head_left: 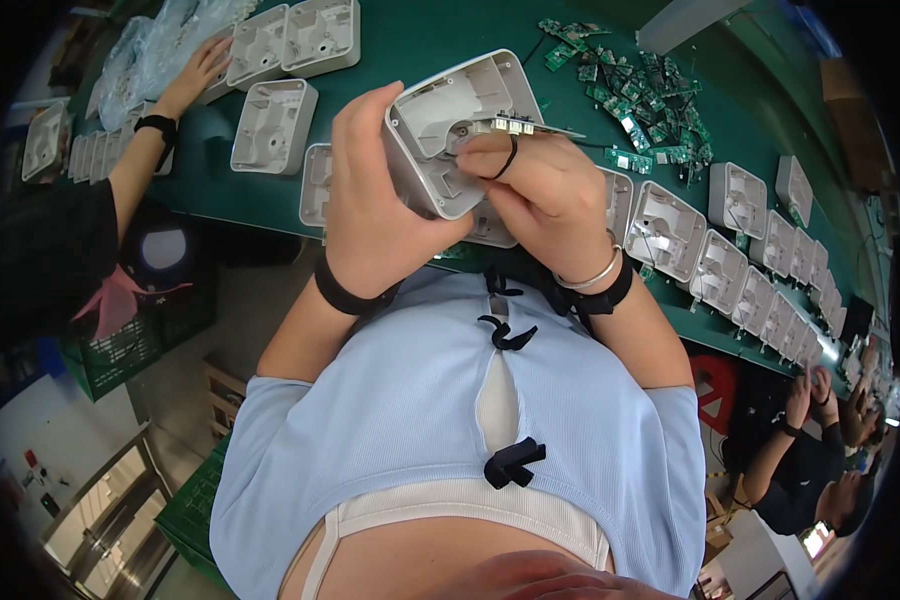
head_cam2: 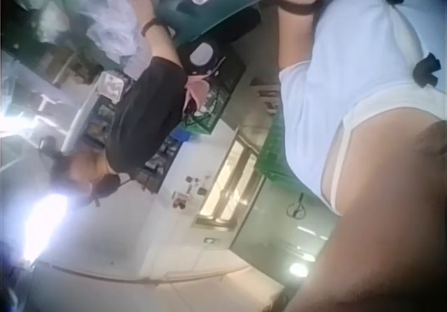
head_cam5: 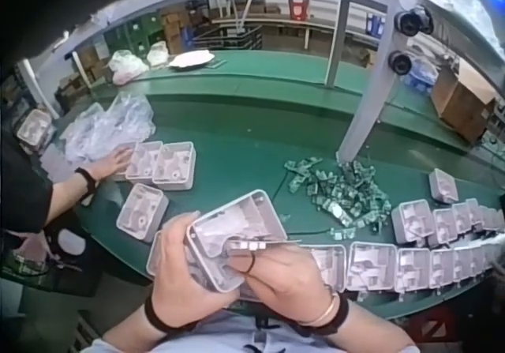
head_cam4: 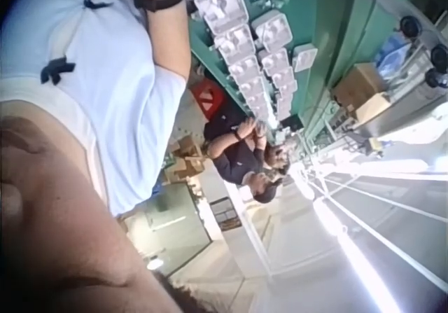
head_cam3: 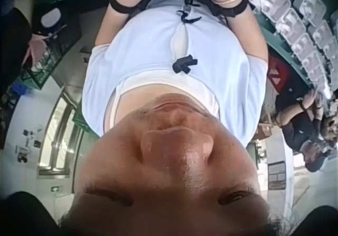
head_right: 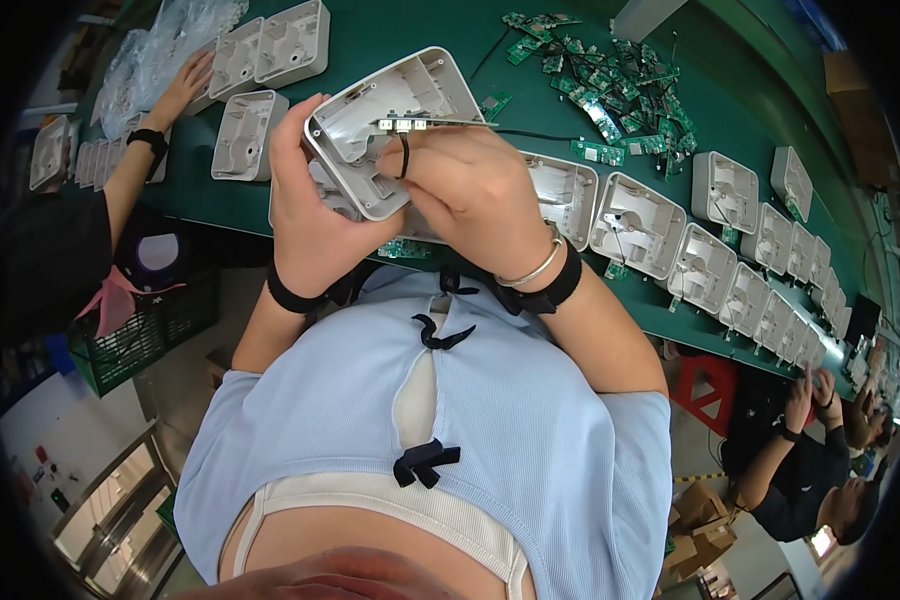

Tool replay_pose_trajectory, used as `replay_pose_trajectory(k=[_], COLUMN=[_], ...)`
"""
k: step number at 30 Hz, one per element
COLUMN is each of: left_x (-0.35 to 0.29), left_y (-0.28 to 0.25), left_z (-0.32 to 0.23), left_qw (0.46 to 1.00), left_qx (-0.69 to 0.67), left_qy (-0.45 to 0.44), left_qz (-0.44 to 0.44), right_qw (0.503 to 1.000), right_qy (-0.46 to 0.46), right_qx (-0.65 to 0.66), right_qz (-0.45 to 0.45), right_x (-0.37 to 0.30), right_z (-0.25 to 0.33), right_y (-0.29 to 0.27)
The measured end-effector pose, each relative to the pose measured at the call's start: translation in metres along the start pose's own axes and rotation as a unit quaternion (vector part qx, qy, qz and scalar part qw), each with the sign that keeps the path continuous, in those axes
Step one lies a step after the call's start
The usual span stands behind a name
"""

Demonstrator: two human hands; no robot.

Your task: The person picks up a circuit board and a plastic housing, threads a wire through a hole in the housing, and presses the circuit board into place. This process is repeated for several units, which are then placed back onto the assembly line.

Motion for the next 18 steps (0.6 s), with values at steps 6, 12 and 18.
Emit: replay_pose_trajectory(k=[6, 12, 18], left_x=[-0.004, -0.005, -0.012], left_y=[0.006, 0.011, 0.011], left_z=[0.002, -0.004, 0.006], left_qw=[0.999, 0.999, 0.994], left_qx=[-0.032, -0.025, -0.076], left_qy=[-0.003, 0.017, -0.056], left_qz=[0.010, 0.010, 0.051], right_qw=[0.998, 0.996, 0.986], right_qy=[0.026, 0.070, 0.123], right_qx=[-0.028, -0.006, 0.033], right_qz=[-0.058, -0.049, 0.110], right_x=[-0.008, -0.014, -0.008], right_z=[0.000, 0.000, -0.006], right_y=[0.009, 0.016, 0.001])
Point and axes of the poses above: each hand's wrist, its own x-axis towards the middle knuckle, its own y-axis out of the palm, z = x × y, the point moved 2 cm from there along x, towards the middle knuckle, and after that the axes turned 3 degrees about -y, right-handed, at the moved point
